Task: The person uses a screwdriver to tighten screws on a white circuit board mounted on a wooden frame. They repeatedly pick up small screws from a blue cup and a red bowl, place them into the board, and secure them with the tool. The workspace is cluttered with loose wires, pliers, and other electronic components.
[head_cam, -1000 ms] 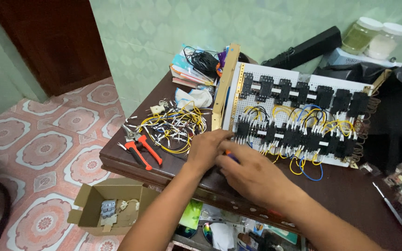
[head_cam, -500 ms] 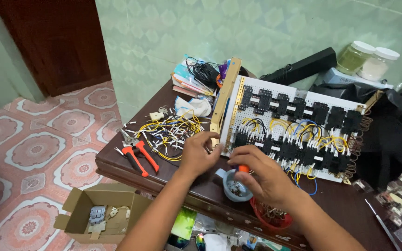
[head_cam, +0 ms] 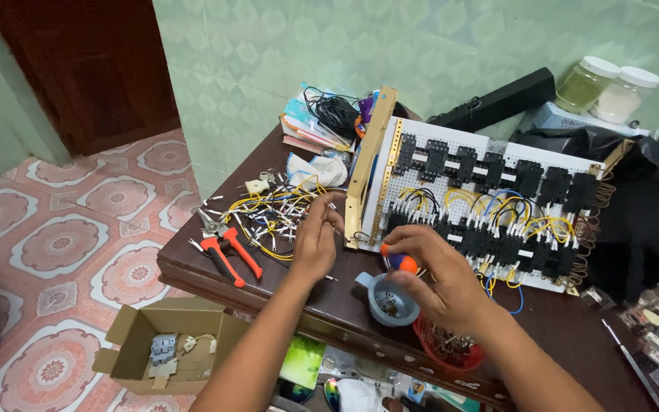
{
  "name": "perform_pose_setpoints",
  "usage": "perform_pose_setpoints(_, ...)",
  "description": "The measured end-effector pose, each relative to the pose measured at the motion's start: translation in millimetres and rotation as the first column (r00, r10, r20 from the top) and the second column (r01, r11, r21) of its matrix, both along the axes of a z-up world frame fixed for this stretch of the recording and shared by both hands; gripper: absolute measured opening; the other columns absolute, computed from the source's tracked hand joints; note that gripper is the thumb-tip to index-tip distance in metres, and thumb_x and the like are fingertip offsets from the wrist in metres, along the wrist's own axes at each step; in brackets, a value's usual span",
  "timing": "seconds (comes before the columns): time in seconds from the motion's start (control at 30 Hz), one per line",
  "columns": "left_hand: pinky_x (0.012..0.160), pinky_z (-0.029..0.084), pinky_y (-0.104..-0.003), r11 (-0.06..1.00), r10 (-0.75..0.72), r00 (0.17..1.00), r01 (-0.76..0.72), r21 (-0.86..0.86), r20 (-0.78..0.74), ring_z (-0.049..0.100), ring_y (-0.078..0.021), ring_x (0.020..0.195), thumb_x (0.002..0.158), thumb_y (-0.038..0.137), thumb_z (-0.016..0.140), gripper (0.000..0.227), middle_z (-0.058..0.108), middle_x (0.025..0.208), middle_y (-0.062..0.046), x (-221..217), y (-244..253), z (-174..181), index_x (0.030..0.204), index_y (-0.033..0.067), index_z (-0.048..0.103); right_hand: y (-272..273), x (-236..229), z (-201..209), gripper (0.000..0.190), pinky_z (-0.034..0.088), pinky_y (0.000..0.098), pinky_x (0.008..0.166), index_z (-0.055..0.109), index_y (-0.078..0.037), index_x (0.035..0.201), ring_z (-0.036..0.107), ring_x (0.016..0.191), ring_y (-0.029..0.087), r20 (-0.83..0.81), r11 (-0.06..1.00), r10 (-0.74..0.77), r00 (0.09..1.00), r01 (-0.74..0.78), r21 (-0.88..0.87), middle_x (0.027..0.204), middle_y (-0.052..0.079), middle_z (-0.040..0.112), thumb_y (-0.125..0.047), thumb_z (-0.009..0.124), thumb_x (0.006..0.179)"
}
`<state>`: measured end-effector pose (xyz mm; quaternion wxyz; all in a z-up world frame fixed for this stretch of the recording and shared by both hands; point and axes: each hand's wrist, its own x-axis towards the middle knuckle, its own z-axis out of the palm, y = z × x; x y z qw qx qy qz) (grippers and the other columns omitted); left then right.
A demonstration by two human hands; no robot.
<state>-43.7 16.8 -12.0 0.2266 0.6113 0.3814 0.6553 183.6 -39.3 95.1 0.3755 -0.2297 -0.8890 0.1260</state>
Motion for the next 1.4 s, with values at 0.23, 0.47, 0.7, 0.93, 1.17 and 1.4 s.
perform_pose_setpoints(0.23,0.069,0.057,-0.030,0.991,-0.024,0.995,0.037,-0.132,0.099,0.070,-0.0188,0.077,0.093,-0.012,0.046,0.043,0.080,0.097,-0.015,8,0,1,0.127,0.0067,0.064,0,1,7,0.051,0.061,0.0460,0.074,0.064,-0.010,0.123,0.077,0.086,0.035,0.028,0.999,0.047,0.998,-0.047,-0.013,0.109,0.015,0.075,-0.050,0.067,0.091)
perform_pose_setpoints(0.47,0.076,0.067,-0.034,0.975,-0.091,0.949,0.147,-0.167,0.303,0.077,-0.0325,0.092,0.093,-0.015,0.055,0.035,0.066,0.106,-0.024,11,-1,4,0.125,-0.0056,0.065,1,5,-3,0.032,0.061,0.0383,0.074,0.066,-0.007,0.115,0.078,0.085,0.029,-0.048,0.994,0.058,0.997,-0.062,-0.086,0.105,0.013,0.077,-0.030,0.067,0.094)
perform_pose_setpoints(0.7,0.079,0.061,-0.027,0.961,0.155,0.985,-0.134,-0.242,0.070,0.073,-0.0139,0.085,0.089,0.004,0.072,0.014,0.076,0.102,-0.004,9,5,4,0.102,0.0079,0.077,-1,9,-1,0.057,0.052,0.0405,0.097,0.063,-0.014,0.131,0.068,0.118,0.030,0.150,0.994,0.094,0.984,-0.085,-0.066,0.129,0.014,0.065,-0.059,0.047,0.099)
perform_pose_setpoints(0.93,0.065,0.054,-0.029,0.972,0.166,0.986,-0.164,-0.169,-0.004,0.066,-0.0155,0.072,0.090,0.011,0.073,0.005,0.071,0.087,-0.003,17,11,2,0.091,0.0090,0.078,7,16,13,0.035,0.055,0.0403,0.098,0.066,-0.009,0.118,0.069,0.120,0.028,0.184,0.985,0.163,0.969,-0.149,-0.085,0.125,0.011,0.071,-0.036,0.058,0.099)
perform_pose_setpoints(1.17,0.071,0.063,-0.028,0.941,0.106,0.994,-0.103,-0.322,-0.007,0.074,-0.0147,0.076,0.085,0.005,0.075,0.007,0.078,0.087,-0.004,21,12,4,0.091,0.0085,0.077,10,20,12,0.037,0.059,0.0300,0.081,0.068,-0.008,0.112,0.074,0.107,0.023,0.129,0.984,0.178,0.976,-0.172,-0.052,0.120,0.011,0.073,-0.039,0.062,0.095)
perform_pose_setpoints(1.4,0.073,0.058,-0.030,0.945,0.125,0.984,-0.157,-0.287,-0.124,0.072,-0.0132,0.076,0.087,0.010,0.077,0.005,0.078,0.084,0.000,20,16,-4,0.090,0.0131,0.074,13,30,-5,0.037,0.060,0.0251,0.073,0.067,-0.010,0.114,0.073,0.104,0.020,0.079,0.988,0.150,0.986,-0.145,-0.058,0.118,0.011,0.071,-0.041,0.063,0.094)
